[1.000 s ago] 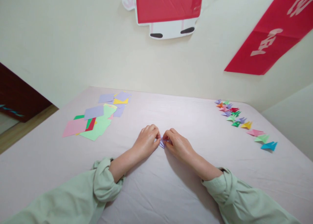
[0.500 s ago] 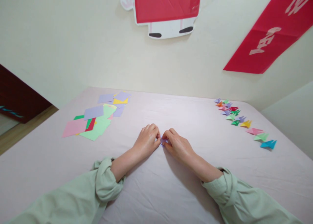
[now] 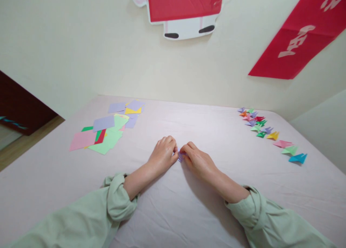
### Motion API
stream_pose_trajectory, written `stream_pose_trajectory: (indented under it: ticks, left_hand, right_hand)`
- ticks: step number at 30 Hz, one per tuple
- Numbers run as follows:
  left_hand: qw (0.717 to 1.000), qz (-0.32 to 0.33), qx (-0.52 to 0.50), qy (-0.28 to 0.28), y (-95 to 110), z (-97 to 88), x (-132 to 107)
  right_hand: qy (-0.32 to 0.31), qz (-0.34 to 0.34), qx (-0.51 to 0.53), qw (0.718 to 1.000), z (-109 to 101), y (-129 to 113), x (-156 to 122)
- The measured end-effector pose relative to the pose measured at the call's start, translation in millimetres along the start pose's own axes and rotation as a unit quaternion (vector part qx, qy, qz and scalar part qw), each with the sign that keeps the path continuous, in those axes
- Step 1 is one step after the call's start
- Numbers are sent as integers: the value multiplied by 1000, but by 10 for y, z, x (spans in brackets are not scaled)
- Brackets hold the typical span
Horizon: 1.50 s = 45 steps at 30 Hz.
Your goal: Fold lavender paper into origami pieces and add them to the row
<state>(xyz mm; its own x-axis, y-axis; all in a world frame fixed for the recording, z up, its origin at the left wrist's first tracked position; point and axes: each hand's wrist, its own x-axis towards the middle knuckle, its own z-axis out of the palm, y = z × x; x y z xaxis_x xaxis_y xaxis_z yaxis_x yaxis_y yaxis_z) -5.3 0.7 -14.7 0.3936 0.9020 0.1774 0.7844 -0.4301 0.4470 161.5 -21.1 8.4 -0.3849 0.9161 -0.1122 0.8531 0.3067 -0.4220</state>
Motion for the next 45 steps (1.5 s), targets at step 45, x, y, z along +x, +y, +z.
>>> stream_pose_trajectory:
  ticks: [45]
  left_hand:
    - [982,78,-157,-73,-211,-146,33]
  right_hand:
    - [2,-5,-20,1000,16,33,-30]
